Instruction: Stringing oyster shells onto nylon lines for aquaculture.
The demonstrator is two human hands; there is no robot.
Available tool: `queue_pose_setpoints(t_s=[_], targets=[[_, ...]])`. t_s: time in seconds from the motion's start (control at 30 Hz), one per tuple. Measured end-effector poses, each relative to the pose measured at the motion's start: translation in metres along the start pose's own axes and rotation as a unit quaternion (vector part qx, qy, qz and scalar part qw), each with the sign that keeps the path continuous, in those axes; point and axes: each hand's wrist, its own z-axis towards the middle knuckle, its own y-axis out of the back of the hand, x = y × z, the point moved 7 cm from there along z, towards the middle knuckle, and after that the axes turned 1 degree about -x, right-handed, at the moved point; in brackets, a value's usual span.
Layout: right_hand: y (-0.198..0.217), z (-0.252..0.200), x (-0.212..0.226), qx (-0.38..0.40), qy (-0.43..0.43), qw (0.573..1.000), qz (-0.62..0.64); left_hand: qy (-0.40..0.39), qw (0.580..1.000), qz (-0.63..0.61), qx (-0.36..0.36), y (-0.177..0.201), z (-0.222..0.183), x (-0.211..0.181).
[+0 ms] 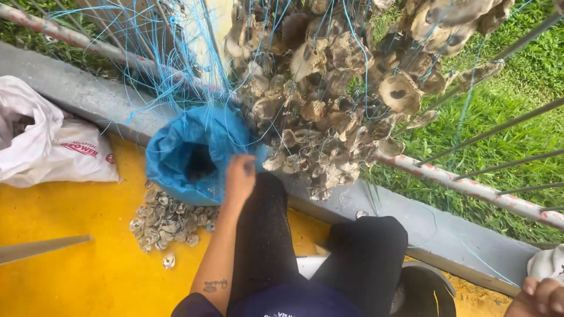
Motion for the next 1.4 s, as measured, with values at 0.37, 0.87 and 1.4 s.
queue_pose_setpoints(t_s=[0.37, 0.87, 1.4], targets=[[-0.11, 0.011, 0.026, -0.045, -0.051, 0.992, -0.102, -0.03, 0.826, 0.278, 0.49, -0.237, -0.101, 0.042], [-0.203, 0.039, 0.063, -0.299, -0.109, 0.917, -0.238, 0.05, 0.884, 0.302, 0.353, -0.343, -0.059, 0.159], [0.054, -0.027, 0.029, -0.202, -0.267, 0.938, -0.09, -0.03, 0.948, 0.2, 0.246, -0.355, -0.047, 0.16]])
